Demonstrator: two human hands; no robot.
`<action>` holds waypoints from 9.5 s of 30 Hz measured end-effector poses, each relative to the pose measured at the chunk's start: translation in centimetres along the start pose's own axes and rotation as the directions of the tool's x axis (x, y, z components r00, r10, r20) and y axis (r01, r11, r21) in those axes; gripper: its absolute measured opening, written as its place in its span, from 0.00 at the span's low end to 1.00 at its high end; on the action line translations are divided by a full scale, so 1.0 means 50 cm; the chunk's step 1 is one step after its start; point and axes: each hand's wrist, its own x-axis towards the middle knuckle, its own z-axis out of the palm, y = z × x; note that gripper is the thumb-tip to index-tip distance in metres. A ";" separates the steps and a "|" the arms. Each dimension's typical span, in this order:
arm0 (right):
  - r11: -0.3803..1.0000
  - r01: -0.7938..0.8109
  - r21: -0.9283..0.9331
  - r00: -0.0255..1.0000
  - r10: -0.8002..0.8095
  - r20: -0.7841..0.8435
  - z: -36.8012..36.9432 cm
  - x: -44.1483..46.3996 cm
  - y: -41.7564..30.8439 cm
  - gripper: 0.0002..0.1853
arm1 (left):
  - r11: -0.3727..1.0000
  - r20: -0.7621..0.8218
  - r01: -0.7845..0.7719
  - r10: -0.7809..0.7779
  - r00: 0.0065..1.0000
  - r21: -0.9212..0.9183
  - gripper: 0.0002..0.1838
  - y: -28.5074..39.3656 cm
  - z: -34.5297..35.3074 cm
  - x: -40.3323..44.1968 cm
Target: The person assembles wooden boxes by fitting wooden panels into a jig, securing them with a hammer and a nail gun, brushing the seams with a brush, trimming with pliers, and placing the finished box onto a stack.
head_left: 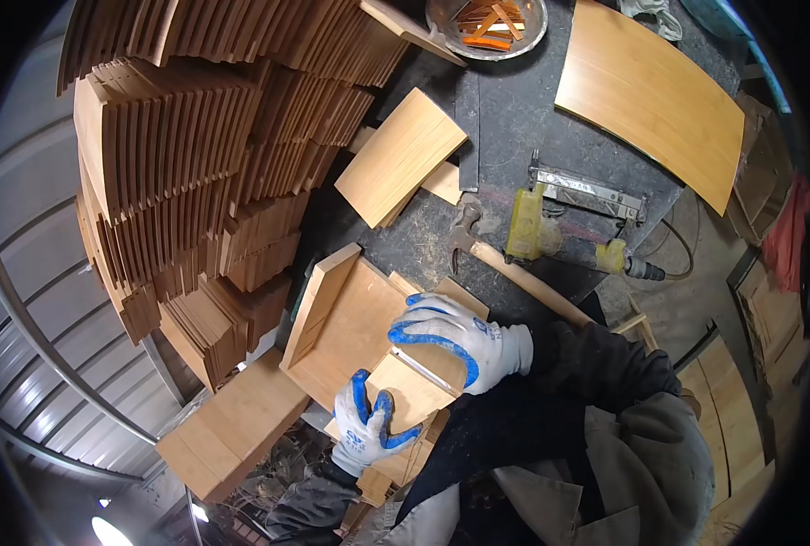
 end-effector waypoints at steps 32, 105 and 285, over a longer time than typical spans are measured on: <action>0.817 -0.187 -0.546 0.974 0.227 0.006 -0.200 -0.021 -0.151 0.44 | 0.993 -0.155 0.004 -0.021 0.988 -0.114 0.49 0.027 -0.028 0.025; 0.590 0.117 -0.799 0.660 0.555 0.506 0.369 0.183 -0.415 0.36 | -0.025 -0.112 -0.268 -0.868 0.484 -0.963 0.14 -0.124 0.174 -0.407; 0.672 -0.707 0.219 0.580 0.728 -0.365 0.061 -0.101 -0.457 0.26 | 0.979 -0.413 0.047 -0.127 0.902 -0.198 0.46 0.047 0.015 0.043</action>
